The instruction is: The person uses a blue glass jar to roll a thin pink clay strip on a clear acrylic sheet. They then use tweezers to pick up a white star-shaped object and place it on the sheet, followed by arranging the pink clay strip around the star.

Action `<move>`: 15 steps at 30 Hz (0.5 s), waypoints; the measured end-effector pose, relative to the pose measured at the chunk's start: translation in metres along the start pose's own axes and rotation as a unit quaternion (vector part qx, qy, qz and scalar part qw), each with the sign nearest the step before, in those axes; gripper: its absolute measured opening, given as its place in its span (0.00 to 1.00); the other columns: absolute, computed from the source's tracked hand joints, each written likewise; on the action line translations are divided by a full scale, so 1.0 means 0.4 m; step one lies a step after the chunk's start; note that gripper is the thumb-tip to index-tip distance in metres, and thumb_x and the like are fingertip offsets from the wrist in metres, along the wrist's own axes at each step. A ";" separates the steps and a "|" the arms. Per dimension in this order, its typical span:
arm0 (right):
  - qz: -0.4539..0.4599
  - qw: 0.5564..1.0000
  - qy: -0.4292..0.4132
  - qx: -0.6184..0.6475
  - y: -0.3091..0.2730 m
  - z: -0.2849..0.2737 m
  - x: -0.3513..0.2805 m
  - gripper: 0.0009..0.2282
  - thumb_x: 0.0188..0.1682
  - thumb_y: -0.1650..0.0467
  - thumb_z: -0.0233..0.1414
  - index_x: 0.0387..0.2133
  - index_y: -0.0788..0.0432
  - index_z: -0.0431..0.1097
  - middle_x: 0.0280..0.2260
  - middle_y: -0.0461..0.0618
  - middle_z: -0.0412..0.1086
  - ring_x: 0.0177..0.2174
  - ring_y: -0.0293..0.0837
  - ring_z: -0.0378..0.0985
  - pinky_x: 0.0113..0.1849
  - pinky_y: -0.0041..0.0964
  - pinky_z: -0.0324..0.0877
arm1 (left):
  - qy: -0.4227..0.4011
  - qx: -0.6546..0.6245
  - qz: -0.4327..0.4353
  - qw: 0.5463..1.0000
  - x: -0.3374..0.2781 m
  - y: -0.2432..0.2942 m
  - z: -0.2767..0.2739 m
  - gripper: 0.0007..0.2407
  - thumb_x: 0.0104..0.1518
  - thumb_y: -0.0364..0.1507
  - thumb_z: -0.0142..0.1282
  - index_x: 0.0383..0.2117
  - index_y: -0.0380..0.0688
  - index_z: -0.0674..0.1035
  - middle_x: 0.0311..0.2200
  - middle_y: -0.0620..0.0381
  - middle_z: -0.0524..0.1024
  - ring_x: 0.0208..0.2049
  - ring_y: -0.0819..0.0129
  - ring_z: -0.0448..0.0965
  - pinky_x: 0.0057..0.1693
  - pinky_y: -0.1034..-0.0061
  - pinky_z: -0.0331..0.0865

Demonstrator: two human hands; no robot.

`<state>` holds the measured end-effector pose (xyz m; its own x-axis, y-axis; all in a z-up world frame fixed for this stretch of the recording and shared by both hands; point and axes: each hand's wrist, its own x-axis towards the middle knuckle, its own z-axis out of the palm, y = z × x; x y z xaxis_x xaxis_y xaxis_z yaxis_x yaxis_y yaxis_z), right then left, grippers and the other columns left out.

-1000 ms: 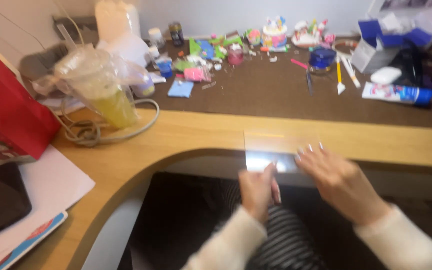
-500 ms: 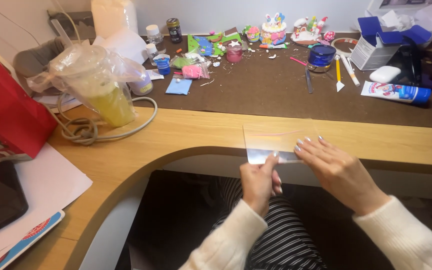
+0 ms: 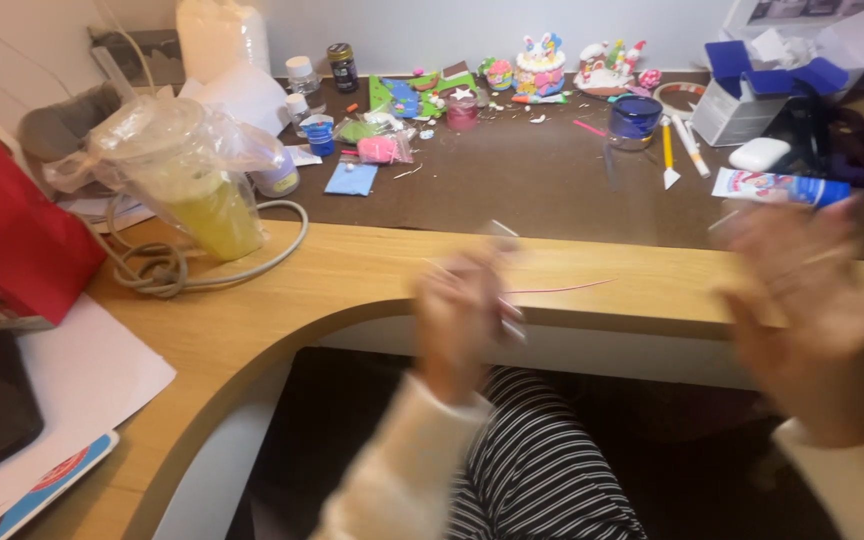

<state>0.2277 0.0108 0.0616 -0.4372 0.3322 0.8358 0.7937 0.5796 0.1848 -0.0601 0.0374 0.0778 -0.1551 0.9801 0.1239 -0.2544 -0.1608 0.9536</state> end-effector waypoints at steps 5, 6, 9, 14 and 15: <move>0.105 0.994 0.011 0.012 0.113 -0.018 -0.004 0.18 0.61 0.89 0.58 0.63 0.87 0.68 0.65 0.86 0.64 0.67 0.79 0.65 0.71 0.66 0.58 | 0.117 -0.002 0.051 0.992 0.103 0.075 -0.147 0.08 0.58 0.30 0.59 0.23 0.43 0.86 0.06 0.62 0.64 0.06 0.73 0.62 0.16 0.80 0.52; 0.128 0.991 0.008 0.030 0.140 -0.011 -0.021 0.14 0.64 0.89 0.57 0.62 0.87 0.71 0.61 0.83 0.70 0.65 0.76 0.69 0.72 0.64 0.61 | 0.156 0.010 0.033 0.987 0.100 0.081 -0.173 0.07 0.54 0.27 0.62 0.19 0.41 0.84 0.06 0.61 0.62 0.06 0.71 0.61 0.16 0.79 0.49; 0.204 0.977 -0.003 0.058 0.148 -0.003 -0.037 0.11 0.66 0.85 0.56 0.60 0.81 0.72 0.59 0.76 0.68 0.61 0.66 0.69 0.69 0.54 0.61 | 0.194 0.034 0.011 0.980 0.072 0.043 -0.234 0.12 0.59 0.32 0.58 0.29 0.32 0.86 0.06 0.59 0.61 0.07 0.71 0.61 0.19 0.79 0.54; 0.232 0.972 -0.031 0.032 0.197 0.033 -0.030 0.09 0.63 0.81 0.62 0.54 0.73 0.78 0.51 0.64 0.65 0.53 0.57 0.69 0.61 0.45 0.63 | 0.222 0.022 -0.024 0.975 0.059 -0.018 -0.282 0.13 0.61 0.33 0.57 0.32 0.31 0.85 0.07 0.60 0.61 0.07 0.73 0.61 0.17 0.81 0.51; 0.238 0.969 -0.046 0.038 0.210 0.041 -0.026 0.08 0.62 0.79 0.63 0.52 0.67 0.79 0.47 0.60 0.66 0.51 0.54 0.69 0.60 0.43 0.62 | 0.226 0.013 -0.029 0.974 0.063 -0.029 -0.288 0.13 0.61 0.33 0.57 0.31 0.31 0.85 0.07 0.60 0.61 0.07 0.73 0.61 0.16 0.81 0.50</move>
<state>0.2918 0.0681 0.0597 -0.0672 0.6384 0.7668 0.8833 0.3955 -0.2518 -0.1710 0.0505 0.0383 -0.5466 0.8354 -0.0571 -0.2509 -0.0983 0.9630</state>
